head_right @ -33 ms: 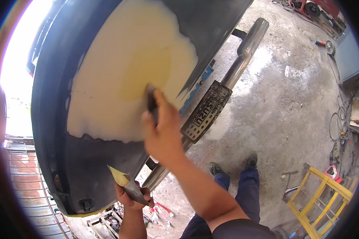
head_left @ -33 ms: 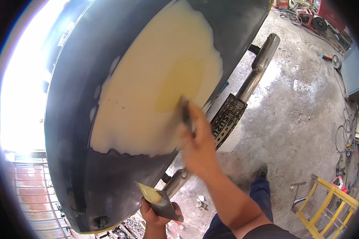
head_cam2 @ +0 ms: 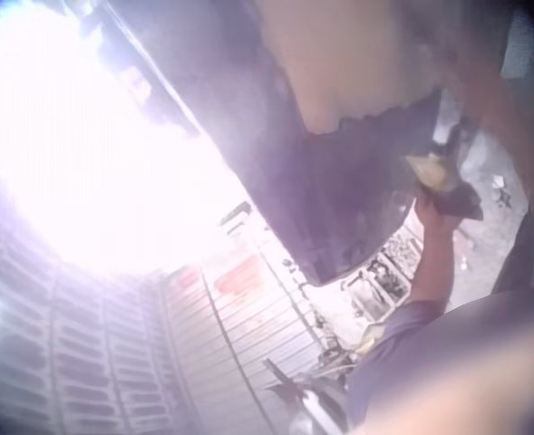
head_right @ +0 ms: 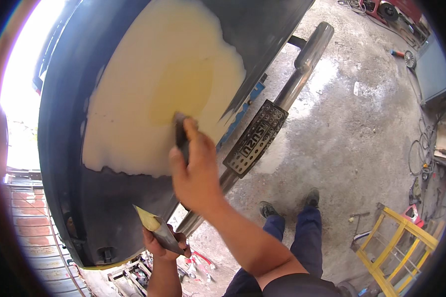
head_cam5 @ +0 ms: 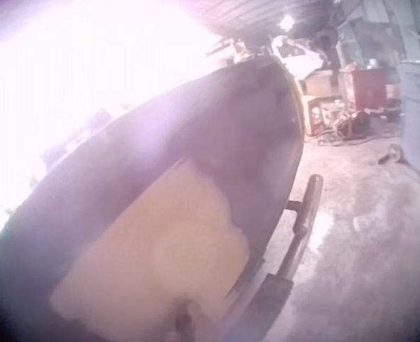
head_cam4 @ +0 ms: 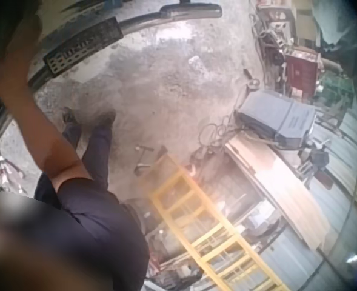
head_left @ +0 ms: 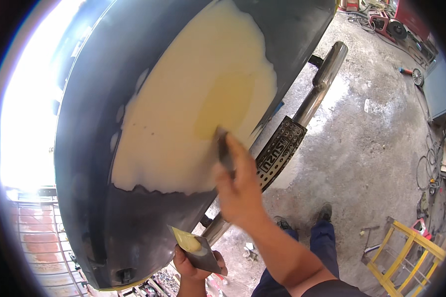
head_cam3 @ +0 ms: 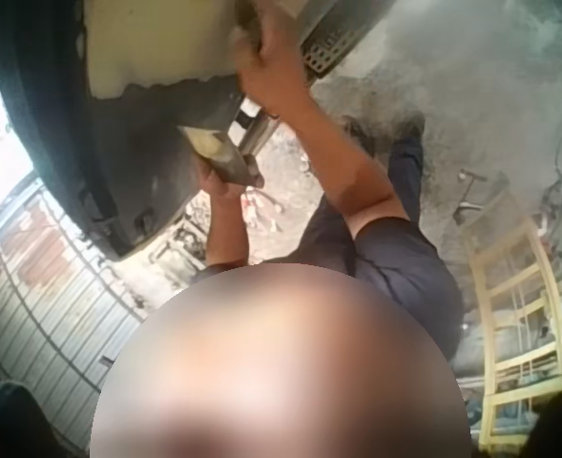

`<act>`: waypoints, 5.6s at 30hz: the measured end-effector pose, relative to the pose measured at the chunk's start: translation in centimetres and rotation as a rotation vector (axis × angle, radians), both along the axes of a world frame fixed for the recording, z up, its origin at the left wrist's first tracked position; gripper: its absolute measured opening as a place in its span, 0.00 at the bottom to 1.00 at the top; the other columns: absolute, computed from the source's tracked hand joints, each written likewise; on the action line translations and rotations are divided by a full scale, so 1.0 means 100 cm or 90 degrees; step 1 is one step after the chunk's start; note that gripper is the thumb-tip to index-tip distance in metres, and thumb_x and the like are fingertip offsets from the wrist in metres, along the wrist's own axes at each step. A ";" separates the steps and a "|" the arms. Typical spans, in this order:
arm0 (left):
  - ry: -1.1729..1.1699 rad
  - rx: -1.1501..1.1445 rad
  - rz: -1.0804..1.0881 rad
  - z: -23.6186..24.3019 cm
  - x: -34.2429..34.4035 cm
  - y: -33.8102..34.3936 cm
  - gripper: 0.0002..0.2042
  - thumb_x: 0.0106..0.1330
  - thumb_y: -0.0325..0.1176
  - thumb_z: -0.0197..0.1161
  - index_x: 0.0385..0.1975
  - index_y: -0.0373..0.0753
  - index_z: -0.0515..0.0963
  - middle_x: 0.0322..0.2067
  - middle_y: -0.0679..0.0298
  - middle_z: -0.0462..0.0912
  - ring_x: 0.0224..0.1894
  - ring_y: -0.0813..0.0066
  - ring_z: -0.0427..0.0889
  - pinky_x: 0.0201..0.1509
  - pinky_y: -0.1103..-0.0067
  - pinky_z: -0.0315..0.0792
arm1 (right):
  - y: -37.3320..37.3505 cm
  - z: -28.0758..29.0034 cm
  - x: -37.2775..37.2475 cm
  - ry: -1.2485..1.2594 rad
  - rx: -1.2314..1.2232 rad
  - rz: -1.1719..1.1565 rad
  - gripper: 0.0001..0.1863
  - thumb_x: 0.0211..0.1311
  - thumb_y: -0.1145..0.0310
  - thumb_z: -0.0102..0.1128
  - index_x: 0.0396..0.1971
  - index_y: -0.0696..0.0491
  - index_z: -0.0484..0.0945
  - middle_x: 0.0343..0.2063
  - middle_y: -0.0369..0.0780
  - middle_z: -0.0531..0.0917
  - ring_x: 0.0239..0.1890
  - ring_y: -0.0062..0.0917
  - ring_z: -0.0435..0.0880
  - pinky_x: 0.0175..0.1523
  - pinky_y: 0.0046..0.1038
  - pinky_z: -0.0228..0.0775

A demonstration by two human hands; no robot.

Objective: The person mixes a beige paste with a hardener in a bucket, then uses a metal spreader to apply the filler to a damaged area on the rear tailgate of a dark green pickup truck. The person repeatedly scoops filler and spreads it over the existing patch to build up the surface.

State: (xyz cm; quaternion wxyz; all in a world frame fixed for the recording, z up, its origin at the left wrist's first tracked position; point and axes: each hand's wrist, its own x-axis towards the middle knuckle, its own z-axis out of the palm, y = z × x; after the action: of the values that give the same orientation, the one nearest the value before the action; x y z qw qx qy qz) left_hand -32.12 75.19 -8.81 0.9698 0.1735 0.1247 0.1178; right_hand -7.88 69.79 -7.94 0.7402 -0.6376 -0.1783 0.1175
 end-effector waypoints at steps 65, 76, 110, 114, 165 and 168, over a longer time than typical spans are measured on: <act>-0.044 -0.072 0.036 -0.004 -0.010 -0.015 0.32 0.69 0.56 0.48 0.67 0.43 0.58 0.63 0.60 0.65 0.57 0.36 0.68 0.46 0.36 0.70 | -0.007 -0.040 0.080 -0.099 -0.026 -0.149 0.29 0.67 0.63 0.48 0.66 0.58 0.59 0.62 0.53 0.66 0.64 0.47 0.61 0.69 0.42 0.50; -0.038 -0.071 0.035 -0.005 -0.008 -0.013 0.31 0.70 0.57 0.45 0.67 0.44 0.59 0.64 0.61 0.64 0.55 0.37 0.68 0.47 0.38 0.70 | 0.004 -0.023 -0.011 -0.212 -0.045 -0.036 0.28 0.61 0.69 0.54 0.61 0.61 0.65 0.61 0.52 0.68 0.62 0.48 0.65 0.67 0.42 0.52; -0.074 -0.138 -0.043 -0.016 0.009 -0.020 0.31 0.72 0.57 0.35 0.66 0.40 0.60 0.58 0.48 0.69 0.55 0.40 0.68 0.47 0.40 0.70 | 0.004 -0.063 0.003 -0.332 -0.070 -0.046 0.28 0.60 0.72 0.54 0.61 0.61 0.64 0.64 0.52 0.65 0.63 0.48 0.63 0.67 0.44 0.51; -0.078 -0.148 -0.042 -0.015 0.014 -0.020 0.31 0.73 0.57 0.33 0.66 0.41 0.60 0.59 0.46 0.69 0.57 0.41 0.68 0.49 0.40 0.69 | -0.019 -0.057 -0.013 -0.283 -0.131 0.104 0.27 0.61 0.70 0.52 0.61 0.62 0.64 0.63 0.53 0.65 0.64 0.46 0.62 0.68 0.44 0.50; 0.176 0.224 0.234 0.015 0.090 -0.063 0.34 0.51 0.17 0.46 0.65 0.35 0.59 0.63 0.51 0.66 0.65 0.54 0.66 0.71 0.60 0.58 | -0.119 -0.001 -0.002 -0.449 -0.145 0.226 0.17 0.44 0.75 0.66 0.39 0.50 0.81 0.50 0.35 0.81 0.54 0.32 0.75 0.54 0.37 0.64; 0.157 0.242 0.259 0.017 0.091 -0.072 0.33 0.55 0.15 0.43 0.67 0.33 0.55 0.63 0.53 0.65 0.67 0.61 0.64 0.72 0.64 0.55 | -0.117 0.004 -0.005 -0.471 -0.143 0.232 0.17 0.44 0.75 0.66 0.39 0.49 0.81 0.50 0.34 0.81 0.54 0.31 0.75 0.53 0.36 0.63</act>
State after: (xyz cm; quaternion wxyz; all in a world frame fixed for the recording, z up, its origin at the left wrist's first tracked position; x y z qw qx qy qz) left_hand -22.98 67.94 -7.14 0.8540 0.3361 0.2496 0.3088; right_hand -8.36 58.05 -7.49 0.5193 -0.6717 -0.5276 0.0282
